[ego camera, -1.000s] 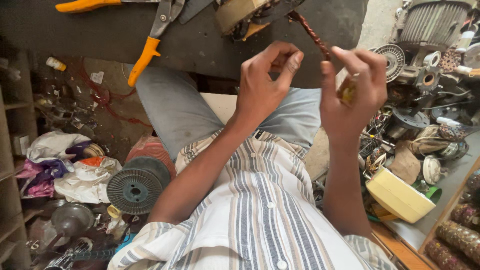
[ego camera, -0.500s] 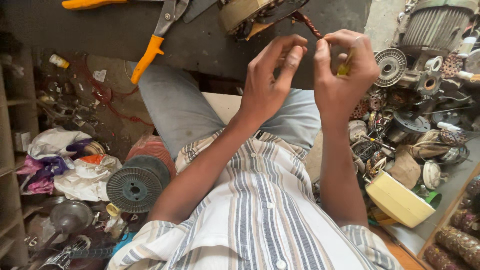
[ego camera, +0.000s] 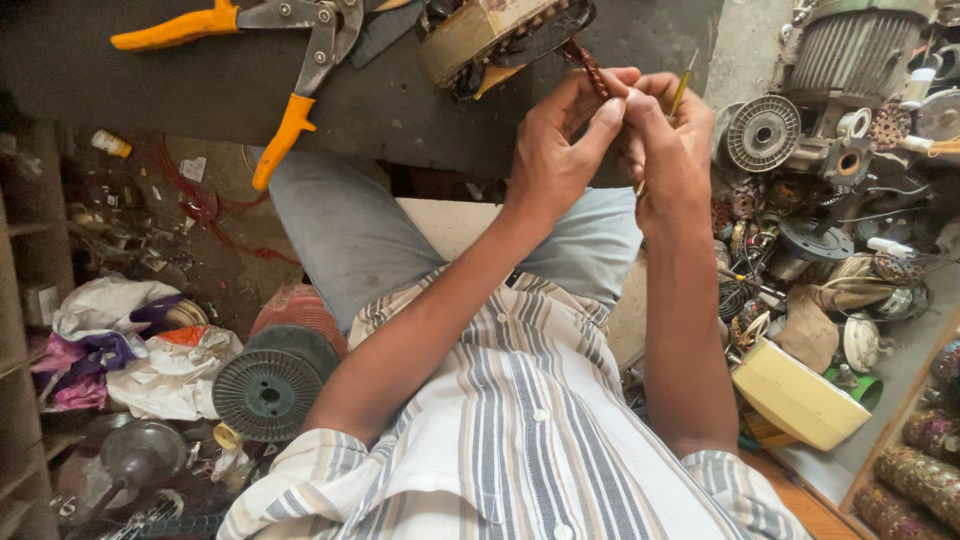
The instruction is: The person uses a screwdriver to scrape and clean the copper windings of a motor stator. They repeatedly scrape the surface of the windings and adjust the component's position on the workbench.
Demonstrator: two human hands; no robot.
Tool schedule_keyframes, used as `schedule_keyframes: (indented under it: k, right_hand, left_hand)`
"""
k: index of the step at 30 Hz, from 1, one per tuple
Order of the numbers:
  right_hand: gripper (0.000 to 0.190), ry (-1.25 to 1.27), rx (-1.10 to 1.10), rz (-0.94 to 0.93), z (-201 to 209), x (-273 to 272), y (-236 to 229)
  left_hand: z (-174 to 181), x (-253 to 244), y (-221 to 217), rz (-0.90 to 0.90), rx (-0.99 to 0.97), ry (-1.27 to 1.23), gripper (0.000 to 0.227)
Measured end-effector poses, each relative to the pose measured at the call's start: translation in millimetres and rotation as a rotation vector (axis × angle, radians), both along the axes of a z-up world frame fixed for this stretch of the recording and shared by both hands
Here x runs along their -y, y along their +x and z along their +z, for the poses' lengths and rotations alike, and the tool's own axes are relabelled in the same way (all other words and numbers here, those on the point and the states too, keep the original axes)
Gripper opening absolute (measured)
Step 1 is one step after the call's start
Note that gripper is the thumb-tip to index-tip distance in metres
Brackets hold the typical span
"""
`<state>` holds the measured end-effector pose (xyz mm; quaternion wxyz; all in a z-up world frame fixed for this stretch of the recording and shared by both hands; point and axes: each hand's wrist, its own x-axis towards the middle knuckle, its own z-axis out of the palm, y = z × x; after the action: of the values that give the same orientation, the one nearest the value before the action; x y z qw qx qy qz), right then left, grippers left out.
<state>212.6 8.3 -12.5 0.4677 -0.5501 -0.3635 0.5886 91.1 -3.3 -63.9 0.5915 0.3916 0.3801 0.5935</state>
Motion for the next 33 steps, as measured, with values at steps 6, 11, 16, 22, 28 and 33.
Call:
schedule_keyframes:
  k: [6,11,16,22,28,33]
  right_hand:
    - [0.018,0.438,0.441,0.044,-8,-42,27]
    - [0.009,0.754,1.252,0.178,-44,-96,48]
    - [0.01,0.694,1.362,0.234,-56,-117,41]
    - [0.006,0.87,1.525,0.169,-55,-110,40]
    - [0.009,0.846,1.166,0.19,2,-56,22]
    - [0.017,0.835,1.028,0.127,27,9,-5]
  left_hand:
    - [9,5,7,0.137,-0.059,0.021,0.008]
    - [7,1,4,0.077,-0.176,-0.123,0.018]
    - [5,2,-3,0.073,-0.195,-0.078,0.017]
    - [1,-3,-13,-0.028,-0.333,-0.076,0.019]
    - [1,-9,-22,-0.176,-0.109,-0.164,0.03]
    - [13,-11,-28,0.011,-0.459,-0.051,0.03]
